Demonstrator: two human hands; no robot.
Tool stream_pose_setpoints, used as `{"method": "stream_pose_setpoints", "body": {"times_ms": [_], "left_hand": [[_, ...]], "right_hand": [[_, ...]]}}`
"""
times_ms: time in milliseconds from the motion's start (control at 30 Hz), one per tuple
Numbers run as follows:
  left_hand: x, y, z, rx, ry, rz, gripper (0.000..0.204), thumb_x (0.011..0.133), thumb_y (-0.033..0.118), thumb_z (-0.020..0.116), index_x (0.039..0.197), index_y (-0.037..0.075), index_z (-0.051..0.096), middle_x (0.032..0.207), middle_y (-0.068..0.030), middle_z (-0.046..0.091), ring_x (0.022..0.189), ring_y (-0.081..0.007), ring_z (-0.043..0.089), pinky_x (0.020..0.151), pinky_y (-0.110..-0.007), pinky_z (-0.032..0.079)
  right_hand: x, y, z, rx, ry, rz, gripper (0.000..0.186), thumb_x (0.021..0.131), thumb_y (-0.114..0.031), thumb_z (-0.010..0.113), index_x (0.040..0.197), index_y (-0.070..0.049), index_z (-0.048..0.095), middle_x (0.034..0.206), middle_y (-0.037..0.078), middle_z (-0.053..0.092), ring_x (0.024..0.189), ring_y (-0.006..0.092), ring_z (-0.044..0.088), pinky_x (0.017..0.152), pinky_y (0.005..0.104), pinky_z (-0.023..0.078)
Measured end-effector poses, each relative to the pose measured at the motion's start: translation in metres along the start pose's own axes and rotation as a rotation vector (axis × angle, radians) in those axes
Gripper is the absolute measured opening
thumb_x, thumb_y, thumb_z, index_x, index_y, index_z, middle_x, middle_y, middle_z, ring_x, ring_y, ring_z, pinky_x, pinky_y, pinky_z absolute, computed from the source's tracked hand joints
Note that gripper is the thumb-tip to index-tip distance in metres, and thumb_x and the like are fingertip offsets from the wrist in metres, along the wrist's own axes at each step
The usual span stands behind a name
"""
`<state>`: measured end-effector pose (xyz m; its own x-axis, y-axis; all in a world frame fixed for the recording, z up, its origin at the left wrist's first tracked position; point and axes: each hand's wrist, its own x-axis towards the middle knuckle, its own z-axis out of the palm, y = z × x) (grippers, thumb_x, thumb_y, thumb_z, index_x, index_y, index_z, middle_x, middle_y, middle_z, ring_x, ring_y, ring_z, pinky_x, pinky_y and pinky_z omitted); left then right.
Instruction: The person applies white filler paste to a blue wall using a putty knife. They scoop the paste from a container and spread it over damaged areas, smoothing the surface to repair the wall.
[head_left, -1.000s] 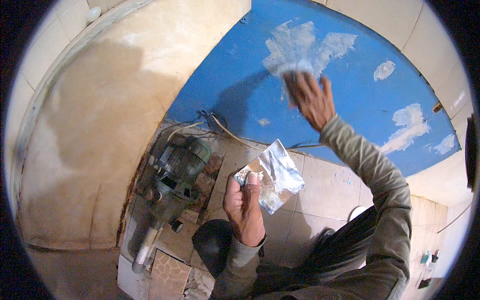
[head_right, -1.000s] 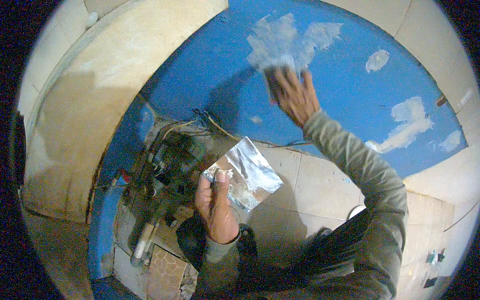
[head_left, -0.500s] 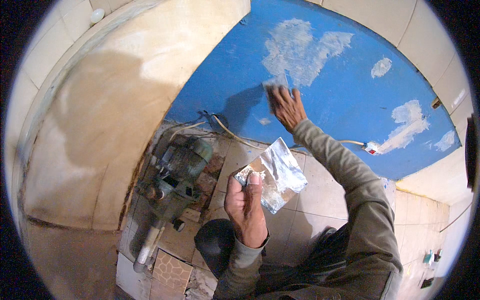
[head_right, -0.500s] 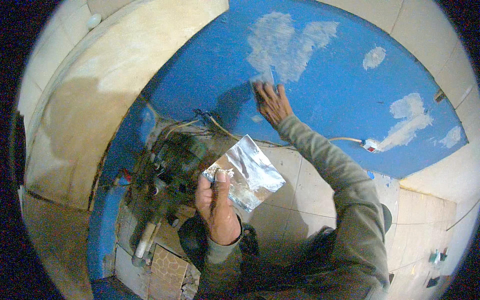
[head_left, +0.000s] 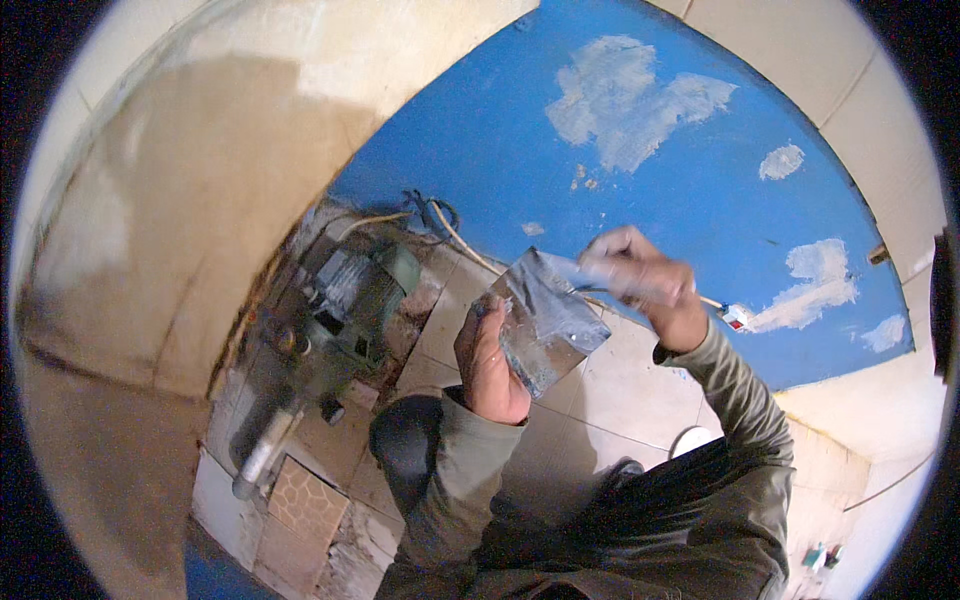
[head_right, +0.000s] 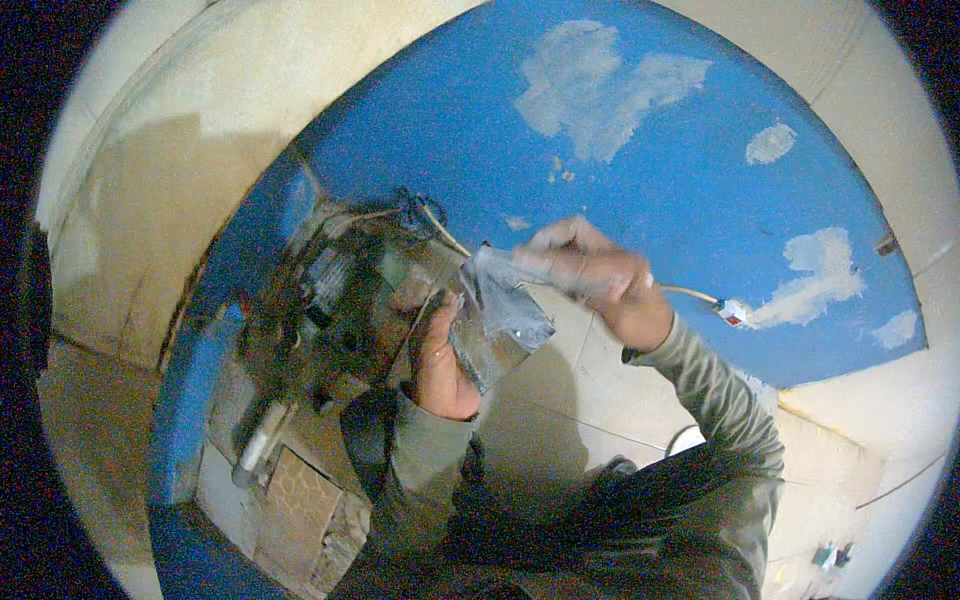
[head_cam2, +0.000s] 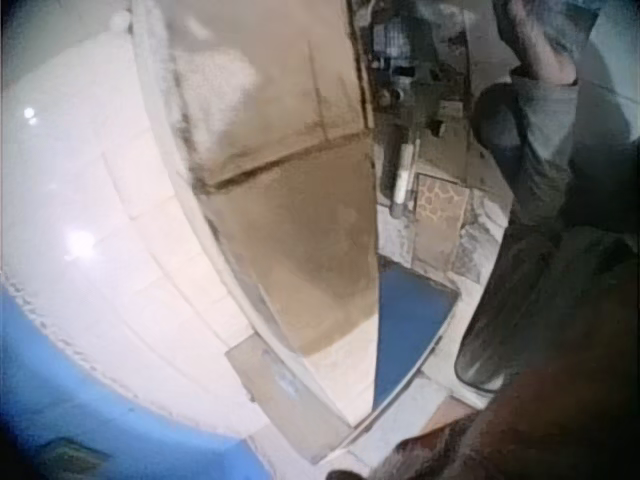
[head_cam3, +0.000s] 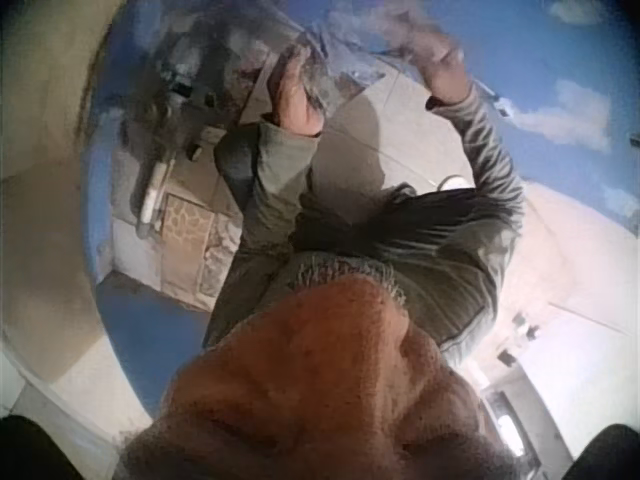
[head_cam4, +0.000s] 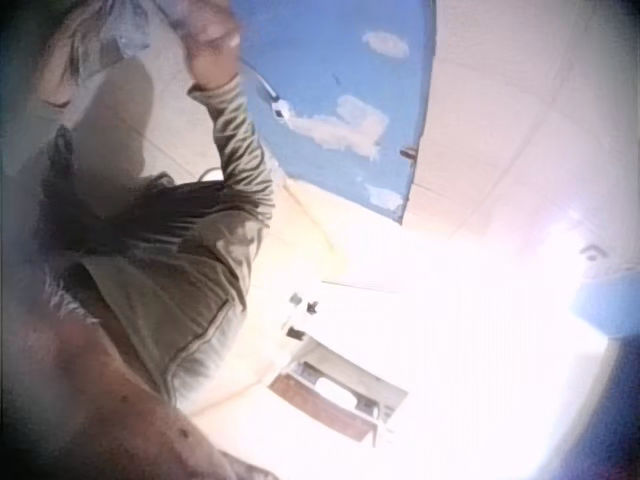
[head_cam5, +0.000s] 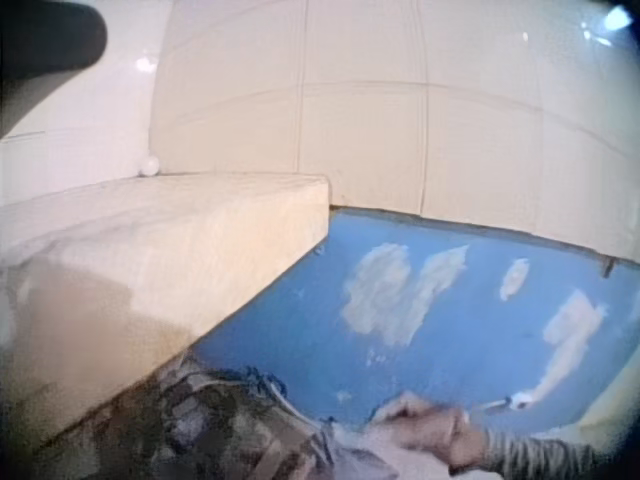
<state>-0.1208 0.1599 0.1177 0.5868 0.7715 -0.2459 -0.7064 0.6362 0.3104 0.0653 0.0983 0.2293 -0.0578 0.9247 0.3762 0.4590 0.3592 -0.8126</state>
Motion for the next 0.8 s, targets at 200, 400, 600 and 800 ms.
{"method": "stream_pose_setpoints", "body": {"times_ms": [200,400,600,800], "left_hand": [[-0.009,0.009,0.012,0.126,0.007,0.094,0.029,0.099,0.028,0.054,0.117,0.006,0.056,0.109,-0.0049,0.061,0.100,-0.0180,0.060,0.088,-0.033,0.048],[-0.018,0.013,0.036,0.462,0.059,0.546,0.035,0.099,0.028,0.055,0.125,0.005,0.053,0.120,-0.0057,0.059,0.108,-0.0175,0.056,0.093,-0.035,0.046],[-0.024,-0.014,0.024,1.198,-0.098,0.923,0.026,0.100,0.010,0.045,0.118,-0.003,0.057,0.118,-0.0176,0.062,0.110,-0.0270,0.059,0.096,-0.037,0.045],[-0.013,-0.017,0.004,1.571,-0.437,0.940,0.041,0.079,-0.010,0.055,0.119,0.000,0.060,0.118,-0.0184,0.064,0.109,-0.0369,0.062,0.093,-0.043,0.050]], "right_hand": [[-0.030,0.024,-0.005,-0.539,-0.058,-0.279,0.043,0.096,-0.041,0.049,0.119,-0.011,0.069,0.109,0.011,0.062,0.097,0.0283,0.056,0.086,0.0405,0.043],[-0.088,0.093,-0.026,-0.209,0.293,0.205,0.030,0.094,-0.031,0.059,0.108,-0.006,0.069,0.104,0.008,0.065,0.087,0.0266,0.061,0.077,0.0367,0.049],[-0.088,0.018,0.023,0.929,0.526,0.774,0.024,0.091,-0.020,0.060,0.111,-0.005,0.061,0.098,0.004,0.066,0.076,0.0169,0.063,0.065,0.0338,0.054],[-0.098,0.024,0.027,1.449,0.690,0.523,0.024,0.092,-0.022,0.061,0.113,-0.011,0.054,0.096,0.002,0.065,0.079,0.0136,0.061,0.057,0.0294,0.050]]}}
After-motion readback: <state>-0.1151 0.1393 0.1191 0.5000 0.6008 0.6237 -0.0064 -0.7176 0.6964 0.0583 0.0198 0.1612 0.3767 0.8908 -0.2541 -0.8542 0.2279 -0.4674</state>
